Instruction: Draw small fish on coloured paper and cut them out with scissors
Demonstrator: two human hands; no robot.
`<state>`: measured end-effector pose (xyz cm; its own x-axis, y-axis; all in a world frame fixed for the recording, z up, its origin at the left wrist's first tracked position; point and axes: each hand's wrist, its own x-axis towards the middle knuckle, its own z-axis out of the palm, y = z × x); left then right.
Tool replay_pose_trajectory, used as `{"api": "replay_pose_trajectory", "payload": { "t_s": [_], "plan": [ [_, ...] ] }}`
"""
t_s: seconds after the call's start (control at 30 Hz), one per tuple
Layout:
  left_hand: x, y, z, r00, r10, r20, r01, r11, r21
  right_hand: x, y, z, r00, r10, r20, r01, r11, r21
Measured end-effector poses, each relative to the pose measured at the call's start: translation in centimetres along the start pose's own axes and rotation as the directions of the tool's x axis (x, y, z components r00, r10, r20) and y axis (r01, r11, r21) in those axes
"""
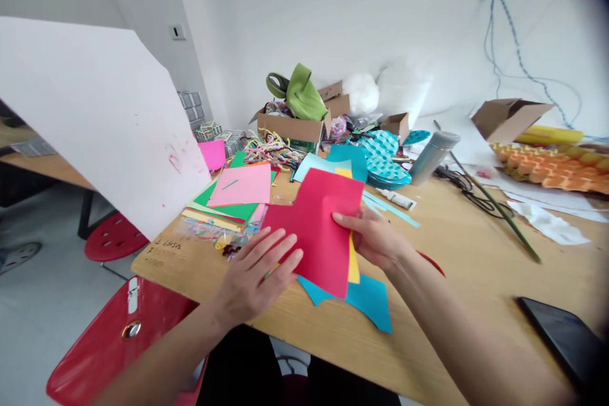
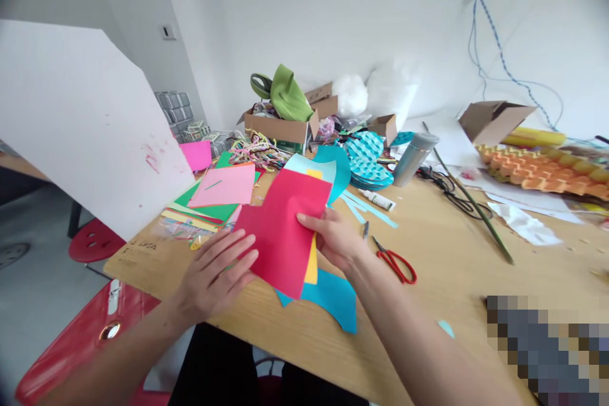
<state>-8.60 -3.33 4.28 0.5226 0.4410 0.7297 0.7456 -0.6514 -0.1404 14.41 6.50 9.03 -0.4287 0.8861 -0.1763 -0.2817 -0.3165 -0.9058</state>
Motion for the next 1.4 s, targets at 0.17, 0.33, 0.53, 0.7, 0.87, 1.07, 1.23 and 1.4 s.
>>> {"api": "replay_pose_trajectory", "payload": {
  "t_s": [0.17, 0.33, 0.53, 0.7, 0.87, 1.07, 1.23, 1.4],
  "plan": [
    [-4.6, 2.0, 0.3, 0.946, -0.272, 0.178, 0.298, 0.944, -0.144, -4.8, 4.7, -4.4, 0.980, 0.157, -0.121, -0.155, 0.988, 0.026],
    [-7.3, 3.4, 1.7, 0.860, -0.437, 0.263, 0.484, 0.862, -0.149, -7.7, 8.2, -6.1, 0.974, 0.117, -0.193, -0.147, 0.977, -0.151],
    [-7.0, 4.7, 3.9, 0.844, -0.481, 0.236, 0.515, 0.851, -0.107, -8.0, 9.1, -6.1, 0.965, 0.007, -0.261, -0.098, 0.936, -0.339],
    [-6.6, 4.7, 4.7, 0.825, -0.498, 0.269, 0.536, 0.840, -0.088, -8.3, 8.7, -5.7, 0.972, 0.010, -0.235, -0.069, 0.968, -0.243],
    [-7.2, 4.5, 5.2, 0.814, -0.504, 0.290, 0.552, 0.825, -0.117, -8.6, 9.0, -6.9, 0.952, -0.013, -0.306, -0.099, 0.932, -0.348],
    [-7.2, 4.6, 5.3, 0.837, -0.484, 0.254, 0.526, 0.841, -0.130, -9.1, 9.0, -6.5, 0.956, -0.030, -0.292, -0.065, 0.949, -0.308],
    [-5.8, 5.4, 3.6, 0.919, -0.293, 0.264, 0.351, 0.912, -0.211, -9.3, 8.9, -5.7, 0.954, 0.018, -0.301, -0.077, 0.980, -0.185],
    [-5.4, 6.5, 3.1, 0.894, -0.178, 0.411, 0.313, 0.905, -0.287, -9.5, 9.4, -5.2, 0.946, 0.041, -0.322, -0.053, 0.998, -0.031]
  ]
}}
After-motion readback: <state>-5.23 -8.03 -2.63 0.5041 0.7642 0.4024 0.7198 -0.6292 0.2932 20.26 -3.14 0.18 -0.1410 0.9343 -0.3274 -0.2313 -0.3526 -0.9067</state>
